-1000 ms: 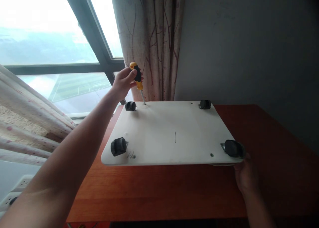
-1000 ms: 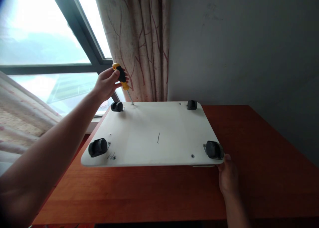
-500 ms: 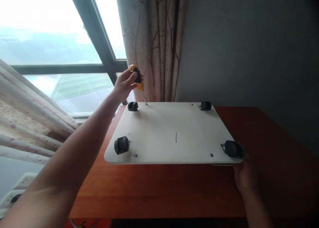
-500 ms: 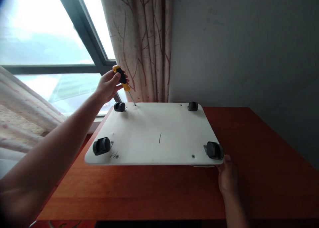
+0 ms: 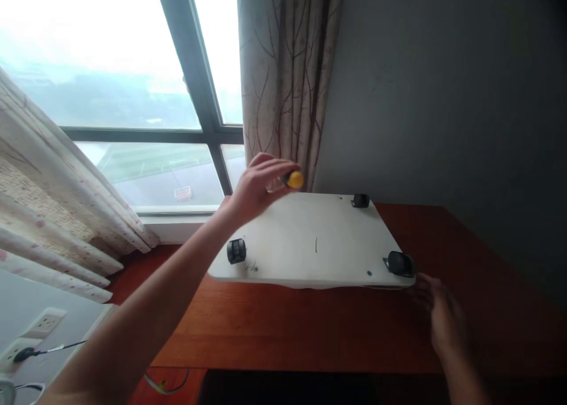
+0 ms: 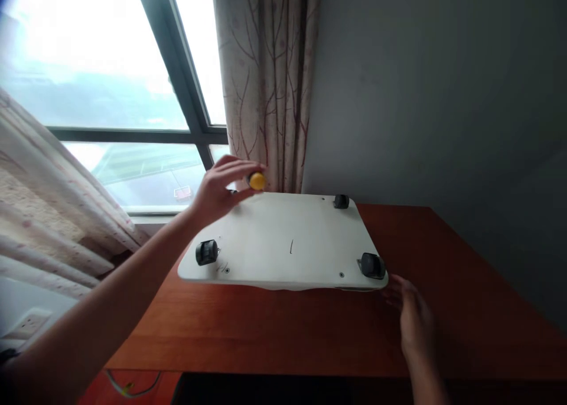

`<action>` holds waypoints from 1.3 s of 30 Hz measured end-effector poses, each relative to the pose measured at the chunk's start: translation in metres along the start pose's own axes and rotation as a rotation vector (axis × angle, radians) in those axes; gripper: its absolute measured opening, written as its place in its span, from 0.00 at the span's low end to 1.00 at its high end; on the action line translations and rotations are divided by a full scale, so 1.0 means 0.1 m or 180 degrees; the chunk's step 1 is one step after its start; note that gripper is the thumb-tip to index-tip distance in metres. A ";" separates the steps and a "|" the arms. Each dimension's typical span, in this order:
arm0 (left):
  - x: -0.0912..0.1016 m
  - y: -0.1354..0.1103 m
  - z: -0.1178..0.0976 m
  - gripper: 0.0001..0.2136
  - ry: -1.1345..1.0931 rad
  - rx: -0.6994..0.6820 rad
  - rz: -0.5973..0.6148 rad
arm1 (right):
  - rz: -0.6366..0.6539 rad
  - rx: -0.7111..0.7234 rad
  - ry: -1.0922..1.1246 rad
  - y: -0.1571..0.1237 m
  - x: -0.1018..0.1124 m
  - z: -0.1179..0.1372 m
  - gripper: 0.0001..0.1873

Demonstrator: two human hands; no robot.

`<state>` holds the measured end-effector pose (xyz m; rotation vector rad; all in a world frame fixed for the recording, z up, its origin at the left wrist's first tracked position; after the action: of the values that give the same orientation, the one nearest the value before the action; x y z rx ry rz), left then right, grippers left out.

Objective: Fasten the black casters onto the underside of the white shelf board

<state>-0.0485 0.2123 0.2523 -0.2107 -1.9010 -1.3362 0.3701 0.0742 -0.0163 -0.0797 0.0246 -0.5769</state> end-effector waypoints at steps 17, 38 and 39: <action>-0.85 -1.38 -2.17 0.09 0.0196 -0.0729 0.0606 | 0.1640 -0.1004 0.1242 -1.66 -1.02 -0.43 0.23; 0.09 -2.58 -0.92 0.12 -0.0182 0.2083 -0.0945 | 0.0998 0.0046 0.0877 -1.04 -0.18 0.58 0.14; 0.17 -2.69 -0.77 0.10 -0.0176 0.2481 -0.1030 | 0.0935 0.0087 0.0882 -0.95 -0.08 0.56 0.13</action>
<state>-0.1659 0.0251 0.0792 0.4717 -2.4198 -0.6850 0.3140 0.0037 0.0469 0.0310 0.2932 -0.2909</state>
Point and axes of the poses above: each hand's wrist, its own y-axis towards the middle knuckle, its own x-axis out of the back of the hand, z = x × y, the point moved 6 cm from there along y, towards the middle knuckle, and after that the axes turned 6 degrees about z, right-handed, at the moved point
